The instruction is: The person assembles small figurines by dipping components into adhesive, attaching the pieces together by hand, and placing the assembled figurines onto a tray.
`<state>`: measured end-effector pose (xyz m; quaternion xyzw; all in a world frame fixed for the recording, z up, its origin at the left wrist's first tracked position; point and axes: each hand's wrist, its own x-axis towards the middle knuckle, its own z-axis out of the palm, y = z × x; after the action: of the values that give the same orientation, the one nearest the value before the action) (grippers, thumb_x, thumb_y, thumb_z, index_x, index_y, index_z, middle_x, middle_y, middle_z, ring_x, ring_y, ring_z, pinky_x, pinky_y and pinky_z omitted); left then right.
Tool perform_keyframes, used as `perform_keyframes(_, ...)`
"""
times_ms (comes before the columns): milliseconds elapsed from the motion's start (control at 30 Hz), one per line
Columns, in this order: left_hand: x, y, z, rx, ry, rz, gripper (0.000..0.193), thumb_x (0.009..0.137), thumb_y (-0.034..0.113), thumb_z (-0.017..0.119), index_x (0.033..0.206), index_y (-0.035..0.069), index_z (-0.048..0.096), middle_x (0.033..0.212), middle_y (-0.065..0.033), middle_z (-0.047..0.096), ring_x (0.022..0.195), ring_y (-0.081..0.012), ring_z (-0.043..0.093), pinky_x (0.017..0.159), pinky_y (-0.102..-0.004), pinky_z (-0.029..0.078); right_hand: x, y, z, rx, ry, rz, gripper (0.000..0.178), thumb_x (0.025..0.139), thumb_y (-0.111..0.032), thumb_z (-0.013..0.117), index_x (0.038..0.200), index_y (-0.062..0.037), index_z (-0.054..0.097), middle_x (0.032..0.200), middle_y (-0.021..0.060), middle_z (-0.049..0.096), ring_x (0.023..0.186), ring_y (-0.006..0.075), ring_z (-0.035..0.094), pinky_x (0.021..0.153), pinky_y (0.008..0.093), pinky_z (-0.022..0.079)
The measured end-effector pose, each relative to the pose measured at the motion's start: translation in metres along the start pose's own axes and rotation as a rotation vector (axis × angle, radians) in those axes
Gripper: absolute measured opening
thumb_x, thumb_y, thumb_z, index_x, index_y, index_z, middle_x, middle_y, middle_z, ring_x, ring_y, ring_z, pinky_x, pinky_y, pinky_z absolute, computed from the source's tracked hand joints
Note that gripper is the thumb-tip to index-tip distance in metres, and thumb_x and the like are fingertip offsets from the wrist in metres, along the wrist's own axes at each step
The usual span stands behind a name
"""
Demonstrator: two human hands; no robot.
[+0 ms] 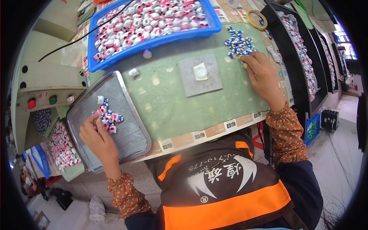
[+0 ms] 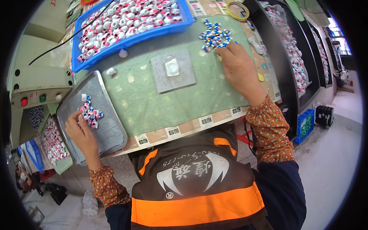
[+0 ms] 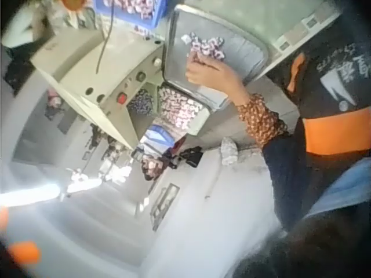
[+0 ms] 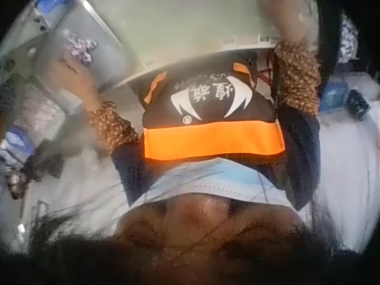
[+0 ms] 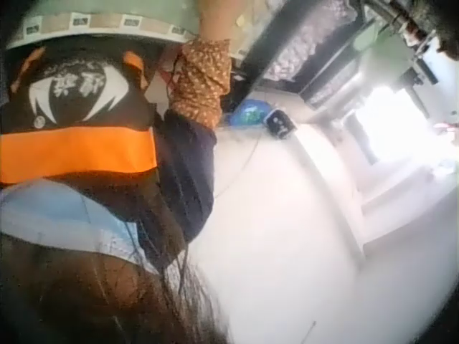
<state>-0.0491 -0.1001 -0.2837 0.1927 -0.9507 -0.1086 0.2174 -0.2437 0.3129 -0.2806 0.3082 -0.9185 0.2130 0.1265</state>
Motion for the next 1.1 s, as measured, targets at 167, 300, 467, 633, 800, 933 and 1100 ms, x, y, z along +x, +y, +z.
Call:
perform_keyframes(167, 0.03, 0.045, 0.0, -0.109, -0.021, 0.169, 0.016, 0.1, 0.018, 0.057, 0.107, 0.006, 0.064, 0.097, -0.0105, 0.059, 0.093, -0.0281, 0.054, 0.083, -0.0425, 0.041, -0.002, 0.0, -0.008, -0.194, -0.139, -0.026, 0.021, 0.086, 0.001, 0.058, 0.106, -0.0023, 0.06, 0.096, 0.0148, 0.06, 0.095, 0.0346, 0.059, 0.082, 0.0452, 0.049)
perform_keyframes(300, 0.057, 0.076, 0.016, -0.053, -0.122, 0.36, 0.012, 0.095, 0.018, 0.063, 0.103, 0.009, 0.064, 0.097, -0.0088, 0.061, 0.092, -0.028, 0.056, 0.08, -0.0422, 0.044, 0.0, -0.002, -0.009, -0.24, -0.209, -0.039, 0.019, 0.086, 0.001, 0.056, 0.105, 0.0001, 0.054, 0.095, 0.0174, 0.06, 0.094, 0.0366, 0.059, 0.08, 0.047, 0.048)
perform_keyframes(467, 0.075, 0.087, 0.046, 0.156, -0.179, 0.397, 0.018, 0.092, 0.018, 0.066, 0.106, 0.008, 0.061, 0.098, -0.009, 0.063, 0.094, -0.0304, 0.058, 0.081, -0.0439, 0.046, -0.002, -0.003, -0.014, -0.258, -0.292, 0.022, 0.016, 0.085, 0.0, 0.055, 0.101, 0.0008, 0.05, 0.092, 0.0209, 0.06, 0.089, 0.0398, 0.06, 0.078, 0.0503, 0.047)
perform_keyframes(633, 0.076, 0.081, 0.063, 0.092, -0.217, 0.412, 0.02, 0.093, 0.016, 0.064, 0.109, 0.006, 0.059, 0.098, -0.0122, 0.063, 0.09, -0.0317, 0.058, 0.078, -0.0443, 0.046, -0.002, -0.004, -0.019, -0.167, -0.249, 0.032, 0.018, 0.086, 0.0, 0.058, 0.103, 0.0004, 0.052, 0.091, 0.0207, 0.062, 0.087, 0.0383, 0.062, 0.075, 0.0486, 0.049)
perform_keyframes(800, 0.062, 0.096, 0.039, -0.74, -0.471, -0.12, 0.022, 0.1, 0.02, 0.054, 0.113, 0.003, 0.057, 0.087, -0.0022, 0.054, 0.08, -0.0122, 0.052, 0.064, -0.0308, 0.044, 0.007, -0.026, -0.021, 0.351, -0.269, 0.293, 0.019, 0.089, -0.001, 0.062, 0.107, 0.0, 0.058, 0.085, 0.0156, 0.062, 0.075, 0.025, 0.064, 0.067, 0.0374, 0.05)
perform_keyframes(933, 0.044, 0.1, 0.023, -1.586, -0.724, -0.423, 0.037, 0.105, 0.029, 0.04, 0.129, 0.005, 0.055, 0.086, 0.0028, 0.049, 0.072, -0.0051, 0.041, 0.059, -0.0212, 0.033, 0.02, -0.047, -0.008, 0.738, -0.294, 0.371, 0.017, 0.09, -0.001, 0.062, 0.107, 0.0014, 0.059, 0.082, 0.0126, 0.061, 0.071, 0.0191, 0.06, 0.066, 0.0324, 0.049)
perform_keyframes(1100, 0.015, 0.116, 0.009, -1.636, -0.758, -0.544, 0.045, 0.105, 0.034, 0.041, 0.137, 0.004, 0.051, 0.086, 0.003, 0.045, 0.071, -0.0049, 0.039, 0.057, -0.0201, 0.032, 0.032, -0.053, 0.018, 0.415, -0.214, -0.063, 0.017, 0.089, -0.004, 0.061, 0.106, 0.0014, 0.061, 0.095, 0.016, 0.065, 0.089, 0.034, 0.064, 0.075, 0.0411, 0.05)
